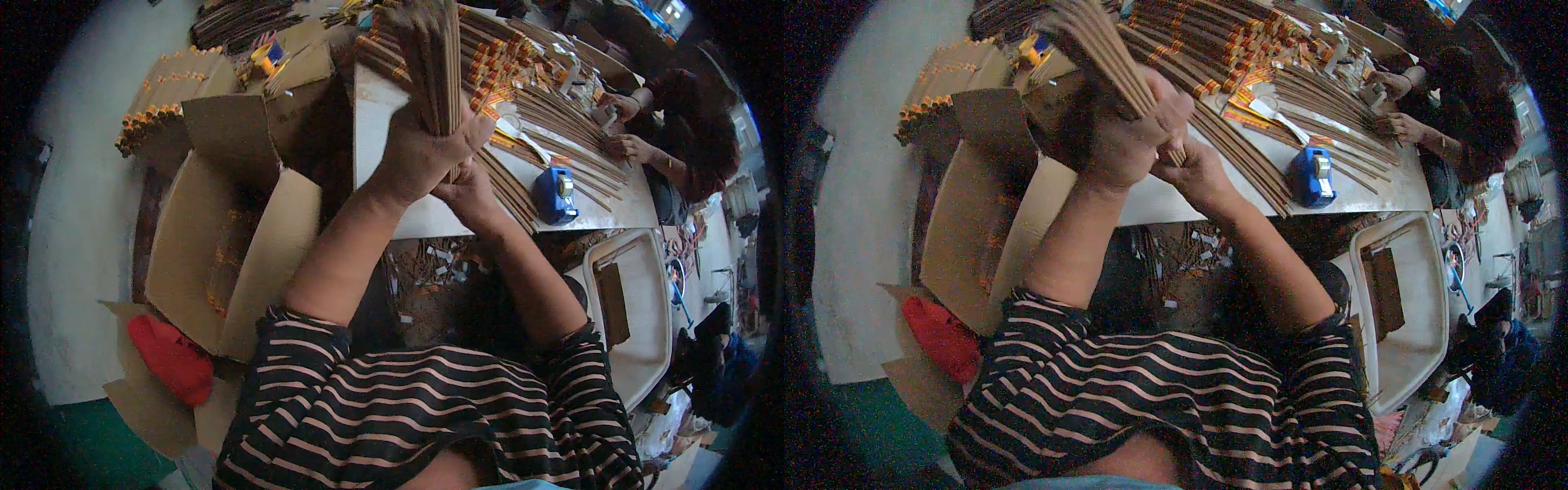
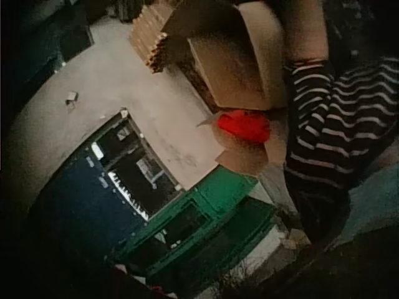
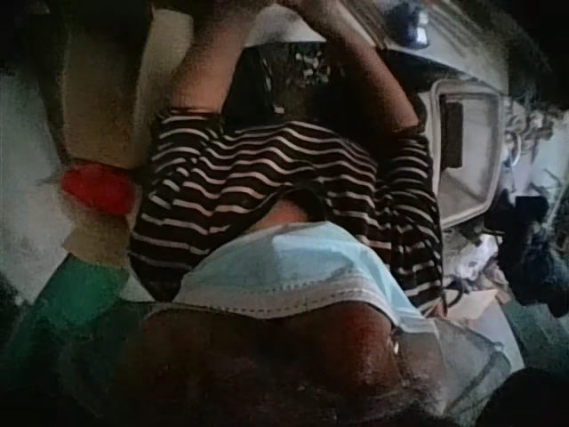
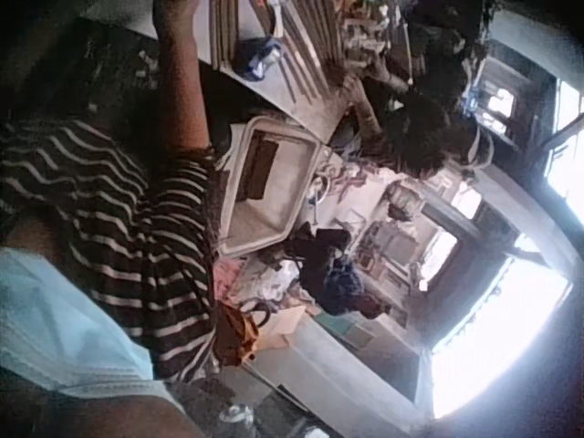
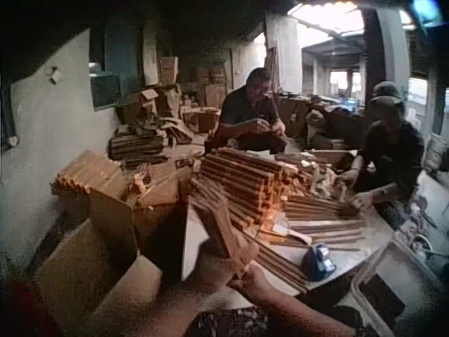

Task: The person gathers loose incense sticks, aligns them into bundles, and secures each bundle with a small paper band. They repeat this process, placing completed bundles into a nearby cardboard box.

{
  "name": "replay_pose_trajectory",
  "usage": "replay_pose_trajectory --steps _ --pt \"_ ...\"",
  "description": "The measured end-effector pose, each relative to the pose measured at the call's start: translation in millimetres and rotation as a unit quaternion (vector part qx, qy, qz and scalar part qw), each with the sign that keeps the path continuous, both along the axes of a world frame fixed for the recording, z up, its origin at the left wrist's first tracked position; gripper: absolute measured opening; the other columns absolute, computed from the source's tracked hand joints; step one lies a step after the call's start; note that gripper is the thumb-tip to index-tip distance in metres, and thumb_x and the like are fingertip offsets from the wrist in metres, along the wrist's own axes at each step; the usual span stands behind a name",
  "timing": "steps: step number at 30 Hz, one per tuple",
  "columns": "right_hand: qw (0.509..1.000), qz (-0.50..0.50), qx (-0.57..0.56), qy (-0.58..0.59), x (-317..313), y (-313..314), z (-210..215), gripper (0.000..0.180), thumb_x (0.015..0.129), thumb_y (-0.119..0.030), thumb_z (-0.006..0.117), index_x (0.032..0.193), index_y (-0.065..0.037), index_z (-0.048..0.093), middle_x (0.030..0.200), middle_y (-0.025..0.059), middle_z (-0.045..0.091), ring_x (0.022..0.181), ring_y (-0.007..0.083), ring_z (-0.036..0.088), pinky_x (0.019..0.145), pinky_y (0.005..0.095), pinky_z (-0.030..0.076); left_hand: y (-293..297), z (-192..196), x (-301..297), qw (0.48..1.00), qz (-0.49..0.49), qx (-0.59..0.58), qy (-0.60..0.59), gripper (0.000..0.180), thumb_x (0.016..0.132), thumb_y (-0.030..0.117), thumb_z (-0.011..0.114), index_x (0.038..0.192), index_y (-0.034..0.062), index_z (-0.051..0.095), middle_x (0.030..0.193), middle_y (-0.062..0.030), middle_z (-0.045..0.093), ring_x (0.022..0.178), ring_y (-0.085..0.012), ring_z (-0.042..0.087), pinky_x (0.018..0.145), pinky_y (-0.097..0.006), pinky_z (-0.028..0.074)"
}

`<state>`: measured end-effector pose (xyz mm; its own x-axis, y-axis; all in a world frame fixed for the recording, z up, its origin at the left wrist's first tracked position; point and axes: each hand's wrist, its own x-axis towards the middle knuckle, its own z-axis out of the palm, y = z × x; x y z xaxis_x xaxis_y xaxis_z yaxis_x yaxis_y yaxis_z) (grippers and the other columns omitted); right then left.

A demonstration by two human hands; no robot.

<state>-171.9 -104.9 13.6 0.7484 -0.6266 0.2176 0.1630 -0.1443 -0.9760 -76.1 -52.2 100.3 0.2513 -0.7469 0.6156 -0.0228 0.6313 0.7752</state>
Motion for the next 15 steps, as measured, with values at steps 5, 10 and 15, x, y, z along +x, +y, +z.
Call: replay_pose_trajectory --steps 5,10,15 --pt "0.999 0.002 0.052 0.009 0 -15 -36 0.014 0.076 0.0 0.062 0.081 -0.004 0.05 0.074 -0.0037 0.047 0.07 0.0076 0.043 0.066 0.0234 0.04 -20 -40 -10 0.978 0.027 0.192 0.071 0.021 0.077 0.008 0.065 0.067 0.0077 0.047 0.056 0.0011 0.048 0.049 -0.0066 0.047 0.045 -0.023 0.04" --pt "0.998 0.011 0.05 0.035 -3 -23 -41 0.013 0.077 -0.003 0.062 0.086 -0.003 0.052 0.077 -0.0034 0.051 0.072 0.0068 0.045 0.065 0.0232 0.04 -24 -40 -13 0.982 0.019 0.184 0.022 0.02 0.078 0.01 0.065 0.067 0.0076 0.048 0.056 0.002 0.048 0.05 -0.0054 0.046 0.046 -0.022 0.039" --pt "0.998 -0.015 -0.041 -0.053 -2 -15 -45 0.022 0.077 -0.002 0.061 0.098 -0.001 0.053 0.085 0.0009 0.058 0.079 0.0079 0.051 0.07 0.0236 0.043 -26 -54 -15 0.981 0.058 0.186 0.001 0.018 0.078 0.009 0.064 0.067 0.0081 0.05 0.057 0.0029 0.049 0.049 -0.005 0.045 0.046 -0.022 0.038"
